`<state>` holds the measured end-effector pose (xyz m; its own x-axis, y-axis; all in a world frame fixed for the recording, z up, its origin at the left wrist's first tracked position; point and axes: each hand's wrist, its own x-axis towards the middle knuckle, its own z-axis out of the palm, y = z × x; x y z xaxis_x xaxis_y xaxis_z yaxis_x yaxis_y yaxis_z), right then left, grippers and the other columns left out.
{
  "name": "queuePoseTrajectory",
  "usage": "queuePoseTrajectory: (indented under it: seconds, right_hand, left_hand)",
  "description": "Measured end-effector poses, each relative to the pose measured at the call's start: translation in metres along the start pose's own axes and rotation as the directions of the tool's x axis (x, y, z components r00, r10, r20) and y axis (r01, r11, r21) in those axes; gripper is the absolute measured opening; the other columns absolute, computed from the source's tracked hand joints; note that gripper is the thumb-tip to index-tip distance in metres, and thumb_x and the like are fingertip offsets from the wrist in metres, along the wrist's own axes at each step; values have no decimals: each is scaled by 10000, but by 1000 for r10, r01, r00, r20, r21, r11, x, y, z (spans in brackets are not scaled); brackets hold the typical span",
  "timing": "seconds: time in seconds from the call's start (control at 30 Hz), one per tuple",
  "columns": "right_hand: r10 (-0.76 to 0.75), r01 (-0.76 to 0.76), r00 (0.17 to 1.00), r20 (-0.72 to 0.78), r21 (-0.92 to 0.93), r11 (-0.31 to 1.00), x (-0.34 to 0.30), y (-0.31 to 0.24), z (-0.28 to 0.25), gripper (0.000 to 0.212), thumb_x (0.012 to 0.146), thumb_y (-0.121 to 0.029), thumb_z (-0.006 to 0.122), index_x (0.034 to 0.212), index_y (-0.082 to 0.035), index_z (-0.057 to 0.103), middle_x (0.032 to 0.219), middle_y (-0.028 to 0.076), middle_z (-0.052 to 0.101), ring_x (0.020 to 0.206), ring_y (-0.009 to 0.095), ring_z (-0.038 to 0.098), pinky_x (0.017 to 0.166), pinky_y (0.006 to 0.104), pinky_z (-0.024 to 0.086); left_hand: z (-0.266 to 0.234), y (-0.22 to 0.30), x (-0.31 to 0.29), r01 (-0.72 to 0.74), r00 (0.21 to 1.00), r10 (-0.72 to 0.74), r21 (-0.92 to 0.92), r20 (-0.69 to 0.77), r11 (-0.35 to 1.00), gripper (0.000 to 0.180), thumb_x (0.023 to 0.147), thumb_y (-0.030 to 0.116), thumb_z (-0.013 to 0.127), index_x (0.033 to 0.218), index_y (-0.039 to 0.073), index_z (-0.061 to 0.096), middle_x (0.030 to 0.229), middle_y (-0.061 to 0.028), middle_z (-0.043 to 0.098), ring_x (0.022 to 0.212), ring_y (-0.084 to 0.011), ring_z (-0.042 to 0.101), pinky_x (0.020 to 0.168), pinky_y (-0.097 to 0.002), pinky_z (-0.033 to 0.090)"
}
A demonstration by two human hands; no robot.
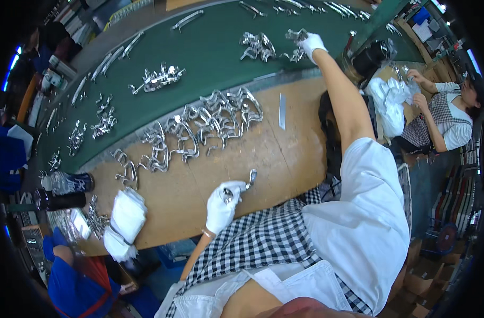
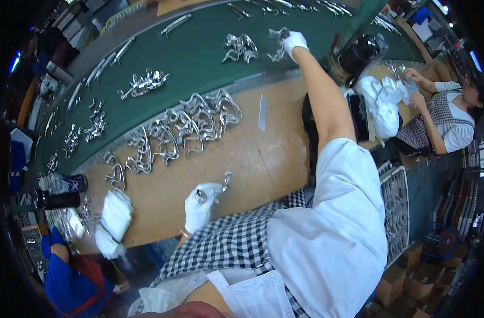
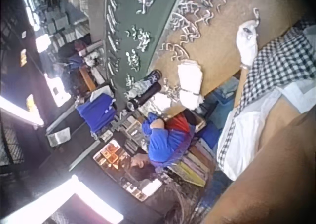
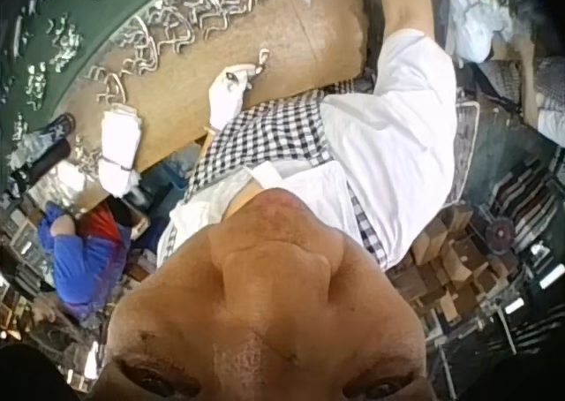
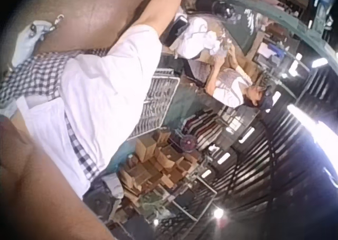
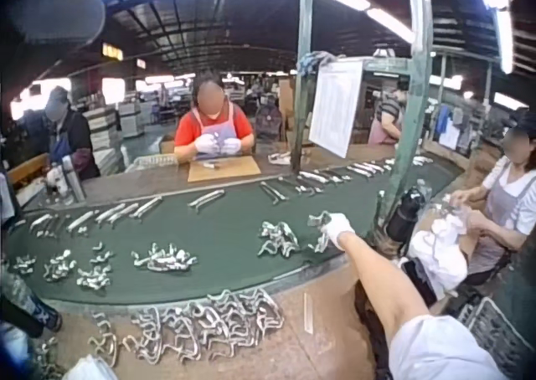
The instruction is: The person inspects and sorts small metal hook components by hand at an industrial workstation.
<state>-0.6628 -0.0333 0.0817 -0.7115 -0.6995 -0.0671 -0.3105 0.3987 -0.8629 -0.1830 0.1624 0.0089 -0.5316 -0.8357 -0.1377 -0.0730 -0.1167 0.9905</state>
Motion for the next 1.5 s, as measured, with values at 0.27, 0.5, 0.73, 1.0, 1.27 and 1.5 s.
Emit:
queuePoseTrajectory:
  seconds: [0.27, 0.5, 0.73, 1.0, 1.27, 1.5]
  right_hand:
    - [-108, 61, 993, -47, -581, 812, 76, 40, 27, 298, 877, -225, 517, 1066, -71, 689, 1107, 200, 652, 1048, 395, 606, 884, 433, 486]
    - [-450, 465, 877, 168, -534, 706, -61, -27, 23, 300, 755, -228, 602, 996, -86, 708, 1000, 194, 686, 919, 360, 673, 775, 455, 538]
    - [-402, 627, 599, 693, -93, 773, -321, -10, -47, 458, 889, -398, 562, 814, 43, 664, 747, 239, 638, 695, 381, 626, 659, 458, 507]
    - [10, -197, 923, 385, 450, 871, -419, 69, -96, 275, 959, -238, 572, 1079, -3, 648, 789, 50, 667, 608, 86, 636, 524, 192, 499]
    - [420, -48, 407, -811, 440, 897, -464, 282, -300, 149, 891, -82, 608, 998, 13, 646, 758, 80, 664, 565, 140, 602, 496, 249, 479]
    - [473, -988, 79, -877, -5, 155, -510, 459, -414, 325, 885, -247, 546, 1108, -35, 650, 994, 147, 698, 997, 324, 656, 925, 444, 491]
  left_hand:
    - [1, -6, -7, -26, 1000, 26, -59, -12, 998, 149, 938, 35, 561, 1050, -28, 636, 992, -92, 685, 823, -129, 641, 721, -239, 503]
    - [4, -4, -2, -70, 990, 66, -30, -124, 997, 181, 949, 52, 510, 1036, -67, 613, 991, -154, 673, 852, -199, 642, 807, -314, 507]
    - [25, 24, 17, -45, 980, 24, -106, -197, 993, 422, 1023, 294, 427, 1054, -87, 605, 1031, -163, 652, 879, -230, 620, 865, -362, 489]
    - [123, 62, 19, -164, 801, 89, 75, 592, 984, 148, 909, 49, 554, 981, -38, 649, 1094, -133, 641, 1049, -217, 593, 955, -339, 435]
    - [118, 47, 23, -248, 883, 70, 333, 464, 910, 262, 964, 96, 484, 1116, -51, 639, 1240, -150, 610, 1096, -241, 601, 988, -337, 465]
    - [77, 23, 22, -163, 961, 77, 319, 265, 934, 279, 986, 111, 446, 1114, -83, 600, 1258, -171, 579, 1041, -246, 606, 946, -345, 489]
